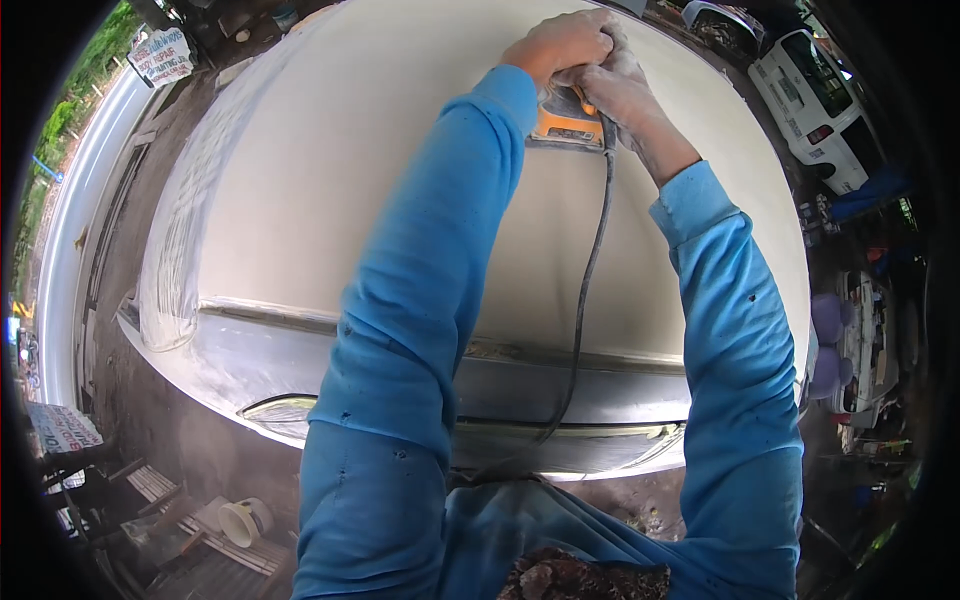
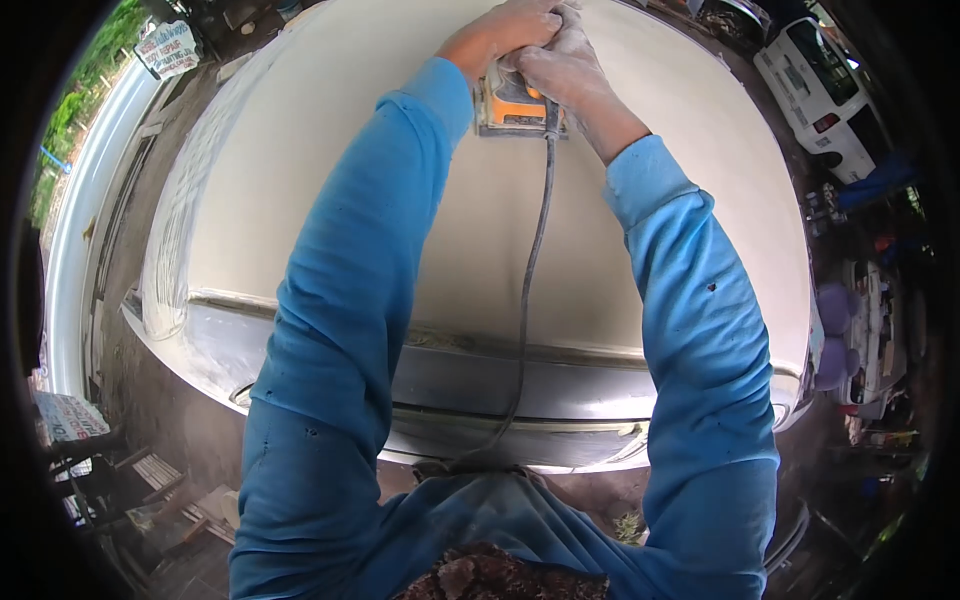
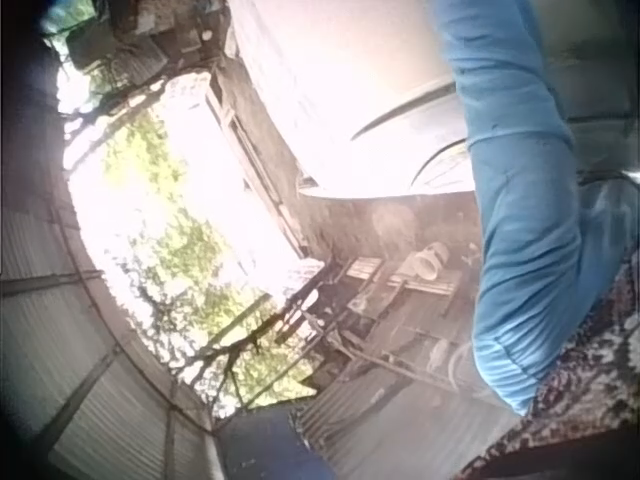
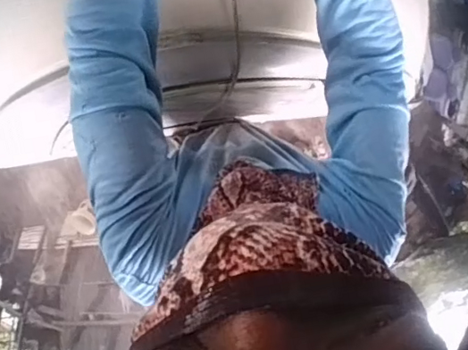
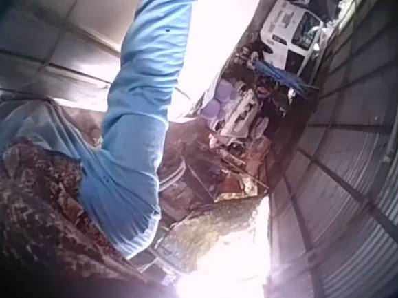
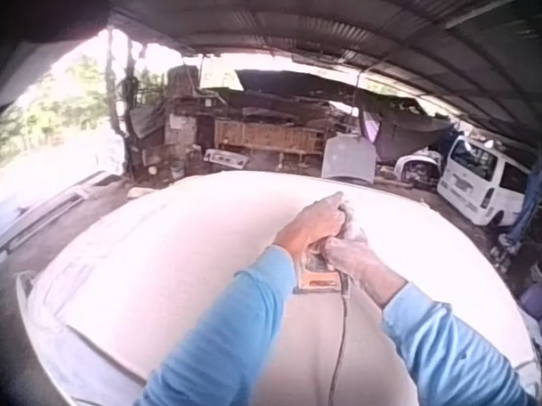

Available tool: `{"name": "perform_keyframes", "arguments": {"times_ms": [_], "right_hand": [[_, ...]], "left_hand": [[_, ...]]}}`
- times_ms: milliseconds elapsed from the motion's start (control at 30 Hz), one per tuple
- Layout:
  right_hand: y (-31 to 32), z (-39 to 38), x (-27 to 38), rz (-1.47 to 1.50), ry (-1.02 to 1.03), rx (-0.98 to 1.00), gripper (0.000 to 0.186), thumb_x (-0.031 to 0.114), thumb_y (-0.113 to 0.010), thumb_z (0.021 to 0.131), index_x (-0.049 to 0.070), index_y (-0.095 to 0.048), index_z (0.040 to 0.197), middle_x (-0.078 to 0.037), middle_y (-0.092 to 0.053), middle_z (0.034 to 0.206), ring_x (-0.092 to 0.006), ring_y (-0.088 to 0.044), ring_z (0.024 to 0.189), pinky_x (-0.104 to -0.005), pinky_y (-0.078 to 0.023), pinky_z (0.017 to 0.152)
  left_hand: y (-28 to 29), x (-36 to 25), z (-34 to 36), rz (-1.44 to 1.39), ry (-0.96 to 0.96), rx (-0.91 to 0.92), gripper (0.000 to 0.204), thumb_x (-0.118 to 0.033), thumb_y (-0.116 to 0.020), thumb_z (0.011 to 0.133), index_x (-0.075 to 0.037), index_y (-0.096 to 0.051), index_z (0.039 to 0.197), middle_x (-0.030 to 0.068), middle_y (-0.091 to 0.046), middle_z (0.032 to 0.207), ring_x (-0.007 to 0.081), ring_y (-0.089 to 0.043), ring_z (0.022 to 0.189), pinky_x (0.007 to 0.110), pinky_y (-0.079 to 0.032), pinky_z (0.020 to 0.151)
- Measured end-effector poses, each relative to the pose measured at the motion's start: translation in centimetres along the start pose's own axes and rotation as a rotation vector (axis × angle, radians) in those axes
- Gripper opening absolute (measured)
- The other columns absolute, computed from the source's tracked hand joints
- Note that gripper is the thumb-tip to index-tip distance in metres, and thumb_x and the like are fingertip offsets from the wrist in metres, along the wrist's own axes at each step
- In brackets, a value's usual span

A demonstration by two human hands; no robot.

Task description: The person is sanding the roof of a car using an electric sander.

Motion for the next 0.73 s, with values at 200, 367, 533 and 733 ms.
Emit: {"name": "perform_keyframes", "arguments": {"times_ms": [200,367,533,733], "right_hand": [[-10.6,5.5,2.0,-0.026,0.031,0.102,0.096,0.007,-0.077,0.076,0.007,-0.022,0.154,-0.011,-0.063,0.120,-0.0203,-0.063,0.110,-0.0316,-0.053,0.089],[-21.2,8.9,7.5,-0.014,0.091,0.210,0.097,0.007,-0.077,0.076,0.007,-0.021,0.155,-0.011,-0.064,0.119,-0.0201,-0.063,0.110,-0.0312,-0.054,0.088],[-27.4,9.0,12.7,0.001,0.175,0.312,0.098,0.007,-0.078,0.076,0.006,-0.020,0.155,-0.011,-0.064,0.117,-0.0198,-0.063,0.110,-0.0308,-0.054,0.087],[-28.4,9.2,13.7,0.219,0.060,0.315,0.093,0.025,-0.083,0.070,0.004,-0.037,0.149,-0.021,-0.061,0.127,-0.0332,-0.061,0.119,-0.0369,-0.054,0.094]], "left_hand": [[8.7,15.0,-2.9,-0.976,-0.183,0.077,0.053,-0.023,-0.058,0.099,-0.012,-0.043,0.148,0.0183,-0.056,0.140,0.0297,-0.055,0.126,0.039,-0.041,0.111],[17.7,23.1,-3.7,-0.461,-0.343,0.050,0.046,-0.023,-0.054,0.099,-0.016,-0.044,0.144,0.0145,-0.058,0.137,0.0300,-0.056,0.123,0.042,-0.039,0.111],[22.6,26.4,-4.8,0.235,-0.589,0.057,0.034,-0.024,-0.054,0.096,-0.014,-0.055,0.129,0.0112,-0.065,0.124,0.0290,-0.063,0.112,0.042,-0.044,0.104],[26.5,24.3,-8.1,1.079,-0.726,0.122,0.028,-0.025,-0.054,0.092,-0.013,-0.066,0.114,0.0078,-0.073,0.111,0.0279,-0.069,0.101,0.041,-0.049,0.097]]}}
Point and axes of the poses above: each hand's wrist, its own z-axis towards the middle knuckle, its own y-axis out of the back of the hand, x = y × z, the point moved 9 cm from there along z, towards the middle knuckle
